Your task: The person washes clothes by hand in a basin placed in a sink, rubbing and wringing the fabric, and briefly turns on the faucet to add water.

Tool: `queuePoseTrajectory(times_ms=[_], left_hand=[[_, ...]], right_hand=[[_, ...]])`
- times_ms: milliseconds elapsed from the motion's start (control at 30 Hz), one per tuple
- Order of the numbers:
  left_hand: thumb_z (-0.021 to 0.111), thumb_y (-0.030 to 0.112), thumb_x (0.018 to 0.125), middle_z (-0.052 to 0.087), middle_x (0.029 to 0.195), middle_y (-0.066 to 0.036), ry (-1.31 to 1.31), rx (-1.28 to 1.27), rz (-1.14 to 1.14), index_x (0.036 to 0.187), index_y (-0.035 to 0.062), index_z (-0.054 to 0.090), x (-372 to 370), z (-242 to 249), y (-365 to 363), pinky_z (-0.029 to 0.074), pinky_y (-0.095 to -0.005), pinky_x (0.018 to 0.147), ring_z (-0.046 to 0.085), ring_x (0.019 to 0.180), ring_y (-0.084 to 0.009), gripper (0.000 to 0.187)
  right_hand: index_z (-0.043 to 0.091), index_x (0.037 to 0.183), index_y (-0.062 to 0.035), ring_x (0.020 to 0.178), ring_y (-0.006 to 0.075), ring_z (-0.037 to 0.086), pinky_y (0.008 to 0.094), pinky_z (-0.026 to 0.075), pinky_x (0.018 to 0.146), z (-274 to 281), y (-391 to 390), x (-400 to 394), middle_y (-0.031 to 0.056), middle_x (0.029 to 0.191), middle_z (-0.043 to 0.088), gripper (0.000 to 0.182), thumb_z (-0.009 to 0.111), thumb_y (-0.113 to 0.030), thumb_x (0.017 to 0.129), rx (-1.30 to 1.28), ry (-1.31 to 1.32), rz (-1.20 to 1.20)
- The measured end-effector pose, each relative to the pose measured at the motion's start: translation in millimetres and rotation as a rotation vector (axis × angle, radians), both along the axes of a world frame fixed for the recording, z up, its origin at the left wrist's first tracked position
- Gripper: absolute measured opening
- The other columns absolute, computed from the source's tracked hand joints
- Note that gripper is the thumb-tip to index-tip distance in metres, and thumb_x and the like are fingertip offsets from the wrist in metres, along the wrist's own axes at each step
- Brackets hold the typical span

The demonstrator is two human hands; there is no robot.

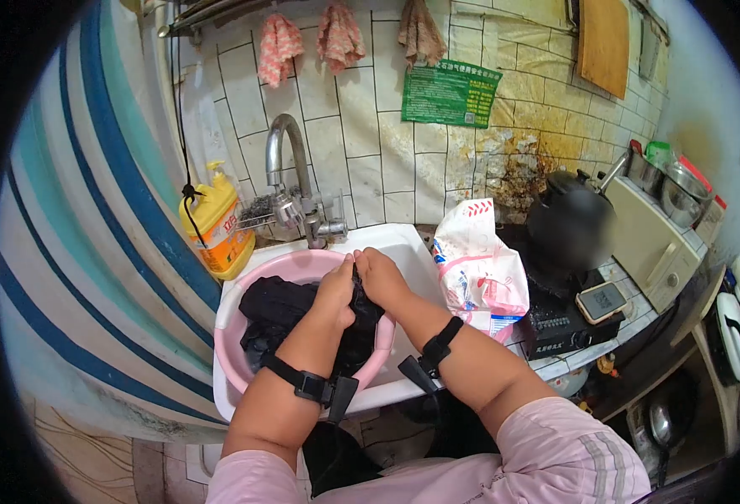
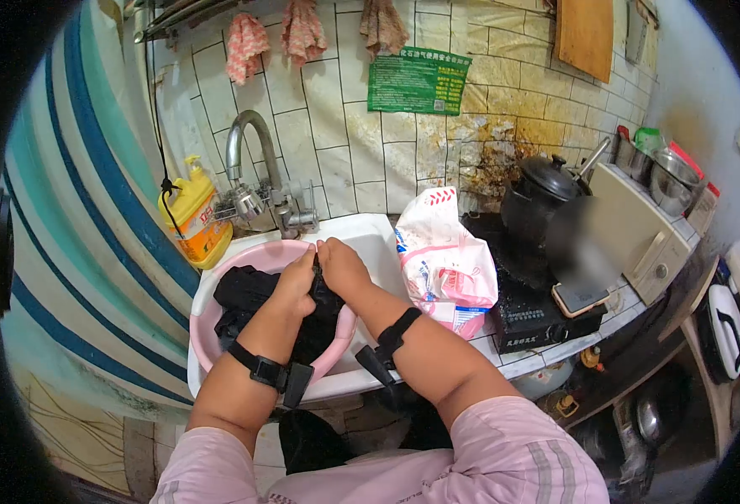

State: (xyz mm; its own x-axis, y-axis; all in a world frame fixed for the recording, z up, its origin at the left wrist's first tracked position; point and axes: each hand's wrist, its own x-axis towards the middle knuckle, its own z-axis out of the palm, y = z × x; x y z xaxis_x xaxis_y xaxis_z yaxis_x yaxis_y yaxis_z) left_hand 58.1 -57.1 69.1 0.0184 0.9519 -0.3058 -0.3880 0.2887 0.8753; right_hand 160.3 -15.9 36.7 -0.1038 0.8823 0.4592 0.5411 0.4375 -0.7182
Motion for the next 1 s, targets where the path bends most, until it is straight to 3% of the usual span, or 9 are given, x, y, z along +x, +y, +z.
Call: queuePoseTrajectory(times_ms=[233, 300, 333, 467, 633, 800, 867, 900, 1000], left_hand=[[0.042, 0.039, 0.098, 0.057, 0.116, -0.012, 0.077, 0.057, 0.126, 0.122, 0.0054, 0.05, -11, -22, 14, 0.045, -0.042, 0.088, 0.058, 0.1, -0.0249, 0.043], [0.039, 0.041, 0.099, 0.056, 0.113, -0.014, -0.336, 0.103, -0.041, 0.122, 0.0032, 0.048, -13, -43, 27, 0.046, -0.0406, 0.085, 0.055, 0.103, -0.025, 0.045], [0.039, 0.041, 0.099, 0.056, 0.113, -0.014, -0.341, 0.104, -0.037, 0.122, 0.0032, 0.048, -13, -46, 29, 0.046, -0.0406, 0.085, 0.055, 0.103, -0.025, 0.045], [0.04, 0.039, 0.098, 0.062, 0.106, -0.013, -0.181, 0.02, -0.012, 0.117, 0.0036, 0.052, 5, -16, 6, 0.051, -0.0408, 0.08, 0.061, 0.095, -0.0236, 0.042], [0.04, 0.037, 0.098, 0.061, 0.109, -0.015, -0.098, 0.021, -0.045, 0.119, 0.0031, 0.052, 2, -10, 6, 0.052, -0.0416, 0.079, 0.062, 0.097, -0.025, 0.041], [0.04, 0.038, 0.098, 0.061, 0.11, -0.014, -0.021, 0.162, -0.018, 0.117, 0.0044, 0.052, -9, -27, 17, 0.051, -0.0398, 0.08, 0.061, 0.095, -0.0247, 0.041], [0.043, 0.038, 0.097, 0.062, 0.106, -0.012, -0.019, 0.084, 0.074, 0.114, 0.0052, 0.054, -6, -14, 7, 0.05, -0.0383, 0.081, 0.061, 0.094, -0.0242, 0.039], [0.043, 0.038, 0.096, 0.062, 0.104, -0.012, -0.256, 0.113, -0.082, 0.113, 0.0053, 0.055, -11, -15, 12, 0.051, -0.0398, 0.082, 0.062, 0.094, -0.025, 0.038], [0.042, 0.038, 0.097, 0.062, 0.104, -0.012, -0.309, 0.056, -0.071, 0.113, 0.0049, 0.054, 1, -14, 4, 0.051, -0.0426, 0.081, 0.062, 0.094, -0.0259, 0.039]], right_hand=[[0.057, 0.082, 0.0023, 0.079, 0.0454, 0.056, 0.0482, 0.044, 0.069, 26, -49, -7, 0.027, 0.08, 0.058, 0.035, 0.047, -0.029, 0.094, 0.028, -0.084, 0.079], [0.058, 0.081, 0.0028, 0.078, 0.0456, 0.056, 0.0478, 0.044, 0.069, 31, -57, -11, 0.027, 0.078, 0.058, 0.038, 0.046, -0.03, 0.095, 0.229, -0.024, 0.147], [0.058, 0.081, 0.0028, 0.078, 0.0456, 0.056, 0.0478, 0.044, 0.069, 29, -52, -11, 0.027, 0.078, 0.058, 0.038, 0.046, -0.03, 0.095, 0.229, -0.028, 0.152], [0.06, 0.083, 0.0021, 0.083, 0.0469, 0.056, 0.0494, 0.045, 0.073, 14, -14, 2, 0.0287, 0.084, 0.06, 0.045, 0.04, -0.036, 0.097, 0.074, -0.065, 0.073], [0.056, 0.078, 0.0035, 0.073, 0.0449, 0.055, 0.0459, 0.043, 0.068, -4, 10, 6, 0.0275, 0.075, 0.057, 0.043, 0.044, -0.034, 0.096, 0.018, 0.031, 0.046], [0.055, 0.077, 0.0025, 0.071, 0.0435, 0.055, 0.0452, 0.043, 0.065, 7, -14, 0, 0.0267, 0.072, 0.056, 0.039, 0.048, -0.032, 0.095, 0.045, 0.017, -0.026], [0.053, 0.077, 0.002, 0.07, 0.044, 0.054, 0.0451, 0.043, 0.063, 26, -42, -4, 0.0266, 0.072, 0.055, 0.035, 0.049, -0.028, 0.094, 0.124, 0.048, 0.116], [0.052, 0.079, 0.0019, 0.07, 0.0455, 0.052, 0.0451, 0.043, 0.062, 34, -57, -8, 0.0267, 0.072, 0.055, 0.033, 0.048, -0.027, 0.095, 0.197, 0.069, 0.161], [0.052, 0.08, 0.0019, 0.069, 0.0464, 0.051, 0.0454, 0.042, 0.062, 25, -34, -3, 0.0272, 0.071, 0.054, 0.033, 0.047, -0.027, 0.095, 0.282, 0.064, 0.116]])
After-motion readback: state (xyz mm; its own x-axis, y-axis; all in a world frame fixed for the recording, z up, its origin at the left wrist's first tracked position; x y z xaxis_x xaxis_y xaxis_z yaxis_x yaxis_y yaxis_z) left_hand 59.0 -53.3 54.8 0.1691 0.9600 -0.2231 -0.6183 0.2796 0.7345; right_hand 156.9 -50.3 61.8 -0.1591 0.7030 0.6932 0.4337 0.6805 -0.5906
